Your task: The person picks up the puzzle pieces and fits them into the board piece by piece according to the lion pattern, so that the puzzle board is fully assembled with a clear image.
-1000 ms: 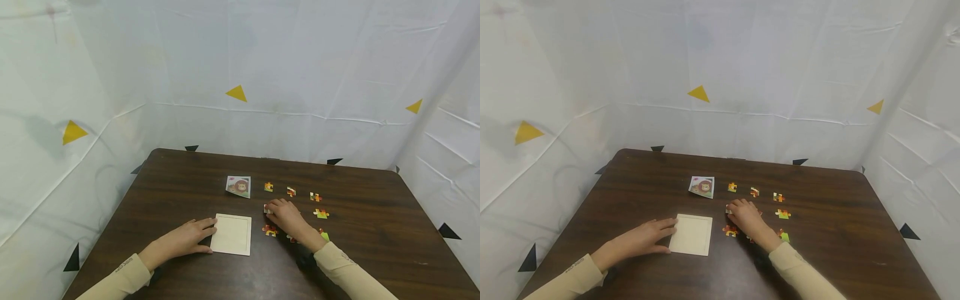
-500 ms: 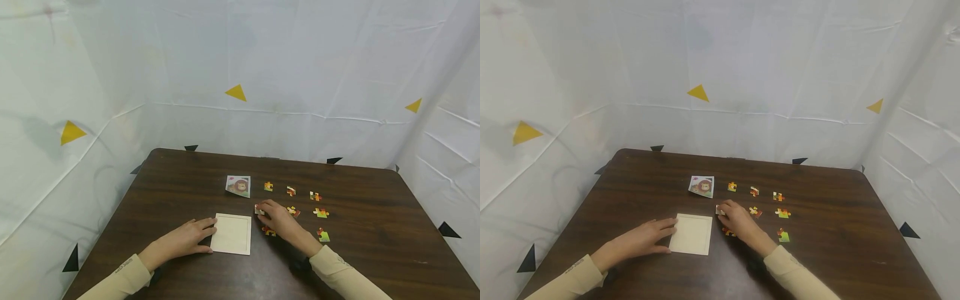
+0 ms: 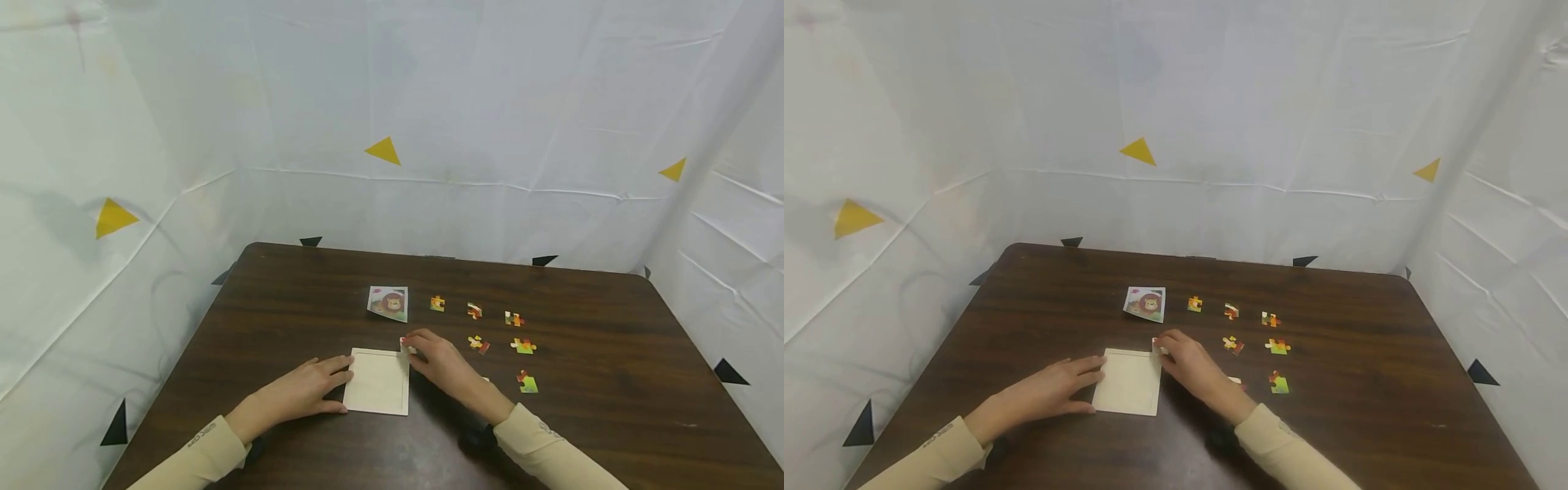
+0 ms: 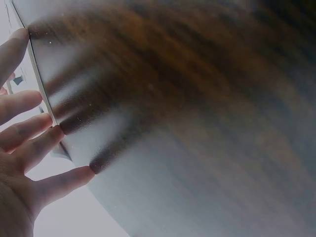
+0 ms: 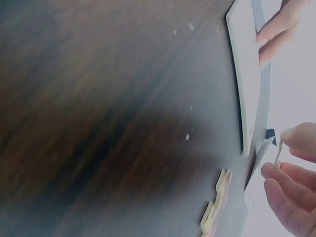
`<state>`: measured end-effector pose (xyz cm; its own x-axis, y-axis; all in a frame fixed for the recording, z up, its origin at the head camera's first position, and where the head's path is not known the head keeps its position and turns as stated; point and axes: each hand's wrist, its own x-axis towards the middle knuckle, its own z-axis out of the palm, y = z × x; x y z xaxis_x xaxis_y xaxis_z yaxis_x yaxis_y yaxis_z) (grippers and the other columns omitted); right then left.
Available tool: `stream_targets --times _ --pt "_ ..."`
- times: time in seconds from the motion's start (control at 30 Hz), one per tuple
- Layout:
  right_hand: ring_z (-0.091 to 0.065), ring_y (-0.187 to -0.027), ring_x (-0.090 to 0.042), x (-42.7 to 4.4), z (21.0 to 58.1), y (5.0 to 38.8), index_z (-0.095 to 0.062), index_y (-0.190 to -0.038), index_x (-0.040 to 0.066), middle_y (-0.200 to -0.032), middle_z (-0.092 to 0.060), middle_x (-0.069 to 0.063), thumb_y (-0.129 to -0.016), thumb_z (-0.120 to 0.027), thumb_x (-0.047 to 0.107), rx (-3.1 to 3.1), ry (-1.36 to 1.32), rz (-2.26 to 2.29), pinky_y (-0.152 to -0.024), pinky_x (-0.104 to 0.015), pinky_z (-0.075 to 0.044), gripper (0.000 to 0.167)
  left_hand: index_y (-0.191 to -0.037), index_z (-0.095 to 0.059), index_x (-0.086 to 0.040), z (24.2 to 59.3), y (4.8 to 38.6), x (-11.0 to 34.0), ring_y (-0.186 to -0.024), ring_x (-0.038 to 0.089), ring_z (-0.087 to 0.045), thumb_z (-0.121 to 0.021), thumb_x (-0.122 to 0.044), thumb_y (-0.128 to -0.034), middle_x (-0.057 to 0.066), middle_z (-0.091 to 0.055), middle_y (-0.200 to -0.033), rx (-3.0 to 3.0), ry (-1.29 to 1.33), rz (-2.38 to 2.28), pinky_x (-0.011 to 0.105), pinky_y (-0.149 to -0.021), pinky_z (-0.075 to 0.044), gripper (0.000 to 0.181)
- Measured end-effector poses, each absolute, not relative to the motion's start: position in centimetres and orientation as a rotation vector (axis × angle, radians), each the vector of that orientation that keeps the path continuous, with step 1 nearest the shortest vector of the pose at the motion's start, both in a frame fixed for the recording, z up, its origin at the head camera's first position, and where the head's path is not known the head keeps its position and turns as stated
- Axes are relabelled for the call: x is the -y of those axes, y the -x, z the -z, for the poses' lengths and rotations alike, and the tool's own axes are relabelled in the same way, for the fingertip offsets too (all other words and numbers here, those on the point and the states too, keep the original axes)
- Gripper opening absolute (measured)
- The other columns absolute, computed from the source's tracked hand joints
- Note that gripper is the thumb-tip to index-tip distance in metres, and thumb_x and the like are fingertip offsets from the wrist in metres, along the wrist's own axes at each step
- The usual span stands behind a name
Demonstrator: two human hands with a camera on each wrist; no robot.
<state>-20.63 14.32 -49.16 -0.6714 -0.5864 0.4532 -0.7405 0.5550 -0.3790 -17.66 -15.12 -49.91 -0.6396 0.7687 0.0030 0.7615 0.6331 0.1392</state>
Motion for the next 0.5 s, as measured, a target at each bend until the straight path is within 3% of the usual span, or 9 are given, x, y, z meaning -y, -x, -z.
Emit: stream_targets --times 0.5 --pt "-0.066 -0.098 -0.021 -10.4 49.1 20.0 -0.068 -0.108 0.003 -0.113 -0.064 -0.011 -0.083 -0.073 -0.001 2.634 -1.076 -0.848 -0.078 -0.033 -0.056 0.026 -0.131 -0.060 -0.010 50.3 17.7 15.4 -0.125 0.023 -0.052 -0.062 -0.050 -0.0886 0.012 -0.046 -0.145 -2.802 -1.337 -0.194 0.055 -0.091 -0.048 0.059"
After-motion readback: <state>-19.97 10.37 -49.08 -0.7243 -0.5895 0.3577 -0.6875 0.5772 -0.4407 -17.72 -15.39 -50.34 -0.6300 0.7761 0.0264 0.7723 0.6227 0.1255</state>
